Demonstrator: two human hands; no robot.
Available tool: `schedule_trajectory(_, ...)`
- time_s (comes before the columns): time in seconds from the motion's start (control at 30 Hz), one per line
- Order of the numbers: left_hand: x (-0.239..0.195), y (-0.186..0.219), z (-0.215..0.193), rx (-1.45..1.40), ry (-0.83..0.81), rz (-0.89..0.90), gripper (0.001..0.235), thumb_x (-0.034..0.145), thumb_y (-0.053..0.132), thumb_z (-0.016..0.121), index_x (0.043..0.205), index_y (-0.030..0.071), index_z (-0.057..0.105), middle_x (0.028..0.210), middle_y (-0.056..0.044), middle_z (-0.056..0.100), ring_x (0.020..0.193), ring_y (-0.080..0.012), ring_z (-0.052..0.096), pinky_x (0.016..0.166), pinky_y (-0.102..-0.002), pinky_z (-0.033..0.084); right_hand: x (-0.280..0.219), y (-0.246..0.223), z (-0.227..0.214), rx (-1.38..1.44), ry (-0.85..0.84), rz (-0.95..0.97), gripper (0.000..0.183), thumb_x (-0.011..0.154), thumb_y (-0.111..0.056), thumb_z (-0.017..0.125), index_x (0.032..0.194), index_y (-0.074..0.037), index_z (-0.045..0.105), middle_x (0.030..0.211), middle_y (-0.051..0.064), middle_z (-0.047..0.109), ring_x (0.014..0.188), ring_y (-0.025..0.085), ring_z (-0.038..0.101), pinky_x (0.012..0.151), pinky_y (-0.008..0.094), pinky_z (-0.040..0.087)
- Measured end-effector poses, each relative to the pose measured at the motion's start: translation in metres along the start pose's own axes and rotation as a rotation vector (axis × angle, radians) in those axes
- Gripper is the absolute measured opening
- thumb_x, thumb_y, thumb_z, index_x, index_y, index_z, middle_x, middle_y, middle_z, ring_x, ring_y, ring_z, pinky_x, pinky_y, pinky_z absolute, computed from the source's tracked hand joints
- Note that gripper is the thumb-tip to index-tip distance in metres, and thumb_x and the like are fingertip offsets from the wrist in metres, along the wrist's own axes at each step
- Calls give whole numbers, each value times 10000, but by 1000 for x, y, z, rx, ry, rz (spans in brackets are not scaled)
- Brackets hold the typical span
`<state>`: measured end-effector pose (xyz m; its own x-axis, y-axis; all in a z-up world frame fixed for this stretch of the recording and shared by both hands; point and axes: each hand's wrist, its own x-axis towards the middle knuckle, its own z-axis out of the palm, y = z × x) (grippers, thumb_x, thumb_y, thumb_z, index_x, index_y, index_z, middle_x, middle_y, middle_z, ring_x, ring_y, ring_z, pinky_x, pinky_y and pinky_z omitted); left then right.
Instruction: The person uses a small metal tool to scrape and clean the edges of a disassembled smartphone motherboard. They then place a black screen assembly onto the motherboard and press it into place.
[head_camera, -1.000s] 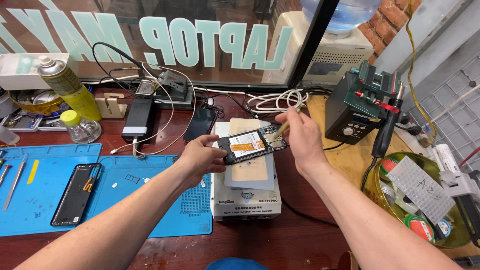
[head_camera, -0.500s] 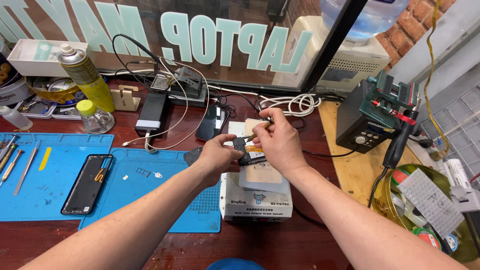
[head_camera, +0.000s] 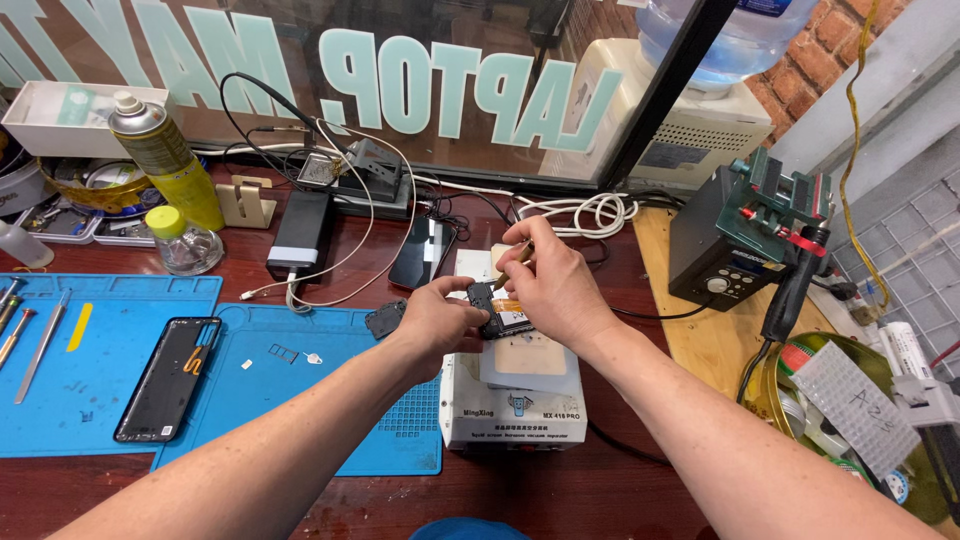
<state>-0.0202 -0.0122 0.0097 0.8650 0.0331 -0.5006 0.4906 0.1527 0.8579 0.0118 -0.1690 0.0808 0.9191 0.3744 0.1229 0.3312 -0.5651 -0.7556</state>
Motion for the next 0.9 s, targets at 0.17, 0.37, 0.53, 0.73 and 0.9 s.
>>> schedule_trajectory(0.17, -5, 5, 0, 26, 0, -6, 636, 869, -22, 684, 1466, 56, 478, 1013, -96, 652, 787, -195, 702, 656, -336, 639, -2, -1, 0, 11, 49, 82, 220, 942, -123, 629, 1126, -47, 536, 910, 76, 744, 770, 161, 785, 690, 320, 639)
schedule_trajectory(0.37, -2, 9, 2, 120, 18, 53, 571, 859, -43, 698, 1378, 65, 487, 995, -82, 633, 785, -184, 704, 639, -340, 641, -5, -13, 2, -250, 120, -209, 196, 915, -151, 692, 1010, -25, 575, 854, 159, 731, 791, 307, 753, 675, 399, 592)
schedule_trajectory(0.53, 9, 4, 7, 173, 1, 207, 187, 873, -3, 686, 1048, -2, 621, 894, -77, 684, 726, -154, 686, 575, -317, 616, 1, -27, 3, -416, 79, -154, 220, 912, -246, 731, 933, -59, 615, 861, 164, 742, 832, 359, 716, 721, 473, 554)
schedule_trajectory(0.73, 12, 6, 7, 175, -5, 153, 161, 867, 22, 713, 1010, 39, 639, 870, -49, 704, 714, -140, 692, 577, -294, 599, 13, -28, 2, -58, -68, -80, 162, 811, -35, 616, 971, -45, 641, 888, 138, 758, 855, 269, 763, 773, 392, 596)
schedule_trajectory(0.9, 5, 17, 8, 217, 10, 80, 173, 861, 26, 730, 1014, 33, 650, 876, -65, 720, 723, -149, 700, 593, -298, 588, 16, -26, 5, -25, -33, -28, 214, 853, -46, 566, 1020, -66, 697, 958, 110, 765, 881, 253, 758, 786, 383, 588)
